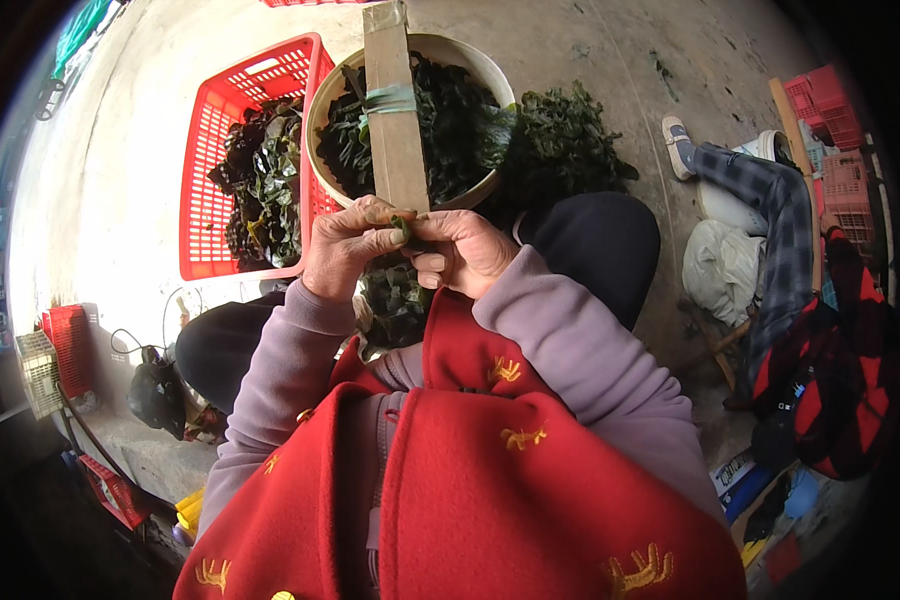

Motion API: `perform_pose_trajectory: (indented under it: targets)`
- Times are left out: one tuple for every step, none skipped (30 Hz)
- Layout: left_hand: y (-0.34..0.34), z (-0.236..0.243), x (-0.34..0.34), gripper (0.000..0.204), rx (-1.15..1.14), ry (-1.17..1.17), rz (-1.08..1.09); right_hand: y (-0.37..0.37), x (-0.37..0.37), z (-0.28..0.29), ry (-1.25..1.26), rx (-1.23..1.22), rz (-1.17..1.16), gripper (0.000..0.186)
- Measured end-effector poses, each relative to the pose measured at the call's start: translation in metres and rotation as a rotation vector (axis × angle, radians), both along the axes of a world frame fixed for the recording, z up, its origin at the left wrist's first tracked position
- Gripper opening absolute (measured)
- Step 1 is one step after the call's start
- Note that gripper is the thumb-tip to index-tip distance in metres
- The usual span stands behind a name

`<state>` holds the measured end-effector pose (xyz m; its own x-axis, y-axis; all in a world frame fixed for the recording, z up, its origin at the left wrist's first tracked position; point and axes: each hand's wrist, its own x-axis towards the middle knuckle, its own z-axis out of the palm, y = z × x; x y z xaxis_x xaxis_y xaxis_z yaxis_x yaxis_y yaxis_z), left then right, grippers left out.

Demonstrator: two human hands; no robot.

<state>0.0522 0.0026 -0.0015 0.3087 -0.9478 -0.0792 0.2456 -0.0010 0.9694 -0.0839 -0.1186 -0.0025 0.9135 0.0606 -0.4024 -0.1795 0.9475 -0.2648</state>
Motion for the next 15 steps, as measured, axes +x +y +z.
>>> perform_pose_trajectory:
  targets:
    - [-0.001,-0.003,-0.002,0.027,0.035,-0.046,0.060,0.001,0.000,0.001,-0.035,-0.029,-0.050,0.021]
    - [-0.003,-0.005,-0.005,0.018,0.048,-0.046,0.115,0.003,0.002,0.001,-0.047,-0.068,-0.089,0.021]
    - [-0.005,-0.007,-0.008,0.018,0.010,0.078,0.164,0.005,0.003,0.001,-0.060,-0.102,-0.123,0.022]
    - [-0.007,-0.009,-0.010,0.017,0.006,0.183,0.226,0.007,0.004,0.002,-0.036,-0.085,-0.228,0.020]
    - [-0.008,-0.011,-0.011,0.016,-0.010,0.283,0.275,0.009,0.005,0.003,-0.054,-0.107,-0.257,0.020]
    - [-0.009,-0.012,-0.010,0.021,-0.081,0.244,0.322,0.009,0.005,0.003,-0.019,-0.144,-0.299,0.019]
    - [-0.009,-0.012,-0.009,0.022,-0.067,0.317,0.312,0.008,0.006,0.004,-0.012,-0.178,-0.345,0.018]
    - [-0.008,-0.012,-0.006,0.023,-0.070,0.384,0.306,0.006,0.004,0.005,0.038,-0.203,-0.310,0.016]
    - [-0.007,-0.012,-0.002,0.024,-0.113,0.451,0.269,0.003,0.003,0.005,0.120,-0.298,-0.329,0.015]
    - [-0.004,-0.012,0.003,0.021,-0.088,0.547,0.250,-0.001,0.002,0.007,0.130,-0.375,-0.335,0.015]
    - [-0.003,-0.011,0.010,0.017,-0.129,0.587,0.339,-0.007,0.000,0.008,0.191,-0.454,-0.339,0.015]
    - [-0.001,-0.010,0.015,0.015,-0.145,0.593,0.346,-0.015,-0.002,0.011,0.255,-0.538,-0.387,0.017]
    - [-0.001,-0.009,0.019,0.014,-0.083,0.596,0.416,-0.020,-0.003,0.013,0.300,-0.561,-0.424,0.016]
    - [-0.003,-0.010,0.020,0.009,-0.134,0.630,0.364,-0.023,-0.003,0.014,0.214,-0.576,-0.431,0.016]
    - [-0.003,-0.009,0.021,0.009,-0.167,0.644,0.327,-0.026,-0.003,0.016,0.265,-0.598,-0.441,0.015]
